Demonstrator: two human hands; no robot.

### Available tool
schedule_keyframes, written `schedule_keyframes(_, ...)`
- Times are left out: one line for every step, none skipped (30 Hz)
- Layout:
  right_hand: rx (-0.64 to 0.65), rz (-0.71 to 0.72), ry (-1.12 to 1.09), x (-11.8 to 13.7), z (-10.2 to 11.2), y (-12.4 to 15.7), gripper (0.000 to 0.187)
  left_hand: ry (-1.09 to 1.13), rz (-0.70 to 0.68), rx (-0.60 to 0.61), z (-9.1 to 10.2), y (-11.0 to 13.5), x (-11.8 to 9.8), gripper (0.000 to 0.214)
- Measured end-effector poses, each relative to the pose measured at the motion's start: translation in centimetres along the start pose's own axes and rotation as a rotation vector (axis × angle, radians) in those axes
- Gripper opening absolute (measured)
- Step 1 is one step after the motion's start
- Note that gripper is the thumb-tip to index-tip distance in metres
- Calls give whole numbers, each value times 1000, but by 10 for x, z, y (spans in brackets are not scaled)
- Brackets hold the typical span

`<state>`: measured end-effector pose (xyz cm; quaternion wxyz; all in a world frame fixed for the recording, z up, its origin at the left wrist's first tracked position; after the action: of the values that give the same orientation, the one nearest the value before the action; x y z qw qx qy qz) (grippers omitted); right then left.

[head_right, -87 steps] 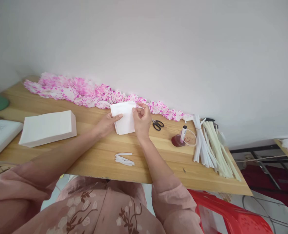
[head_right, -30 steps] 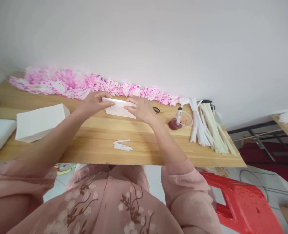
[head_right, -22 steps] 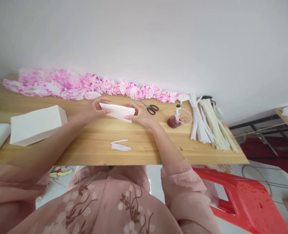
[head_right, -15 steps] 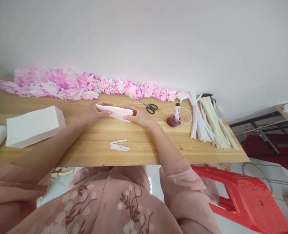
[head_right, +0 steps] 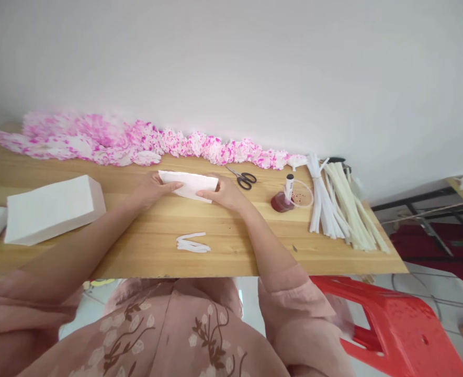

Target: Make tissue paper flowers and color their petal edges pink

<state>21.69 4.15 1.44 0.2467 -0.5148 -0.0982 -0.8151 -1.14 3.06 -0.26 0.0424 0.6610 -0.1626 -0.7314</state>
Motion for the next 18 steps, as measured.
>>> schedule_keyframes(5, -6, -1, -2, 2, 1, 50, -7, 5, 2, 0, 0, 1, 62)
schedule_keyframes(11, -4, 13, -4, 3, 2, 48, -18, 9, 7, 1, 1, 1, 61)
schedule_keyframes(14, 6, 35, -5, 3, 3, 46, -28, 12, 15, 1, 1, 0, 61)
schedule_keyframes(16, 19, 58, -5, 4, 3, 44, -36, 13, 30, 2, 2, 0, 61)
schedule_keyframes(19, 28, 77, -5, 4, 4, 42, -45, 10, 45, 2, 3, -1, 62)
schedule_keyframes(20, 31, 88, -4, 3, 4, 41, -57, 5, 62, 3, 4, -3, 62)
schedule_keyframes(21, 27, 93, -3, 2, 5, 41, -71, -2, 77, 3, 4, -4, 62)
schedule_keyframes(20, 19, 93, -2, 1, 5, 40, -87, -12, 86, 4, 4, -5, 62)
schedule_keyframes(13, 11, 91, -1, 1, 5, 39, -104, -24, 92, 5, 4, -5, 62)
schedule_keyframes(5, 5, 86, -1, 0, 5, 37, -124, -34, 92, 5, 4, -5, 62)
schedule_keyframes(-6, 0, 78, -1, -2, 5, 36, -143, -40, 83, 6, 3, -5, 62)
schedule_keyframes(-16, -3, 66, -1, -3, 5, 36, -159, -42, 70, 6, 2, -4, 62)
schedule_keyframes(-25, -4, 52, -2, -4, 5, 36, -164, -41, 57, 6, 1, -3, 62)
schedule_keyframes(-33, -6, 42, -3, -5, 4, 36, -159, -39, 48, 5, 1, -2, 62)
schedule_keyframes(-40, -4, 37, -3, -5, 4, 36, -145, -41, 38, 4, 0, -1, 61)
schedule_keyframes(-50, 4, 37, -4, -6, 4, 36, -126, -48, 25, 4, -1, 0, 60)
schedule_keyframes(-62, 13, 42, -4, -6, 4, 35, -113, -58, 14, 4, -1, 1, 59)
schedule_keyframes(-74, 21, 50, -3, -6, 3, 34, -110, -67, 6, 4, -1, 2, 58)
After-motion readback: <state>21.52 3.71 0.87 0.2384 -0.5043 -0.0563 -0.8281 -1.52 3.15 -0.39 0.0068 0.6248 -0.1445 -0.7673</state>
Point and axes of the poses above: each hand's wrist, its own y-axis away from the middle knuckle, its own z-axis out of the back of the hand, x = y × z, the point moved 2 cm from there along -y, towards the middle knuckle, and after that the axes turned 9 degrees about z, right-handed, at the moved point
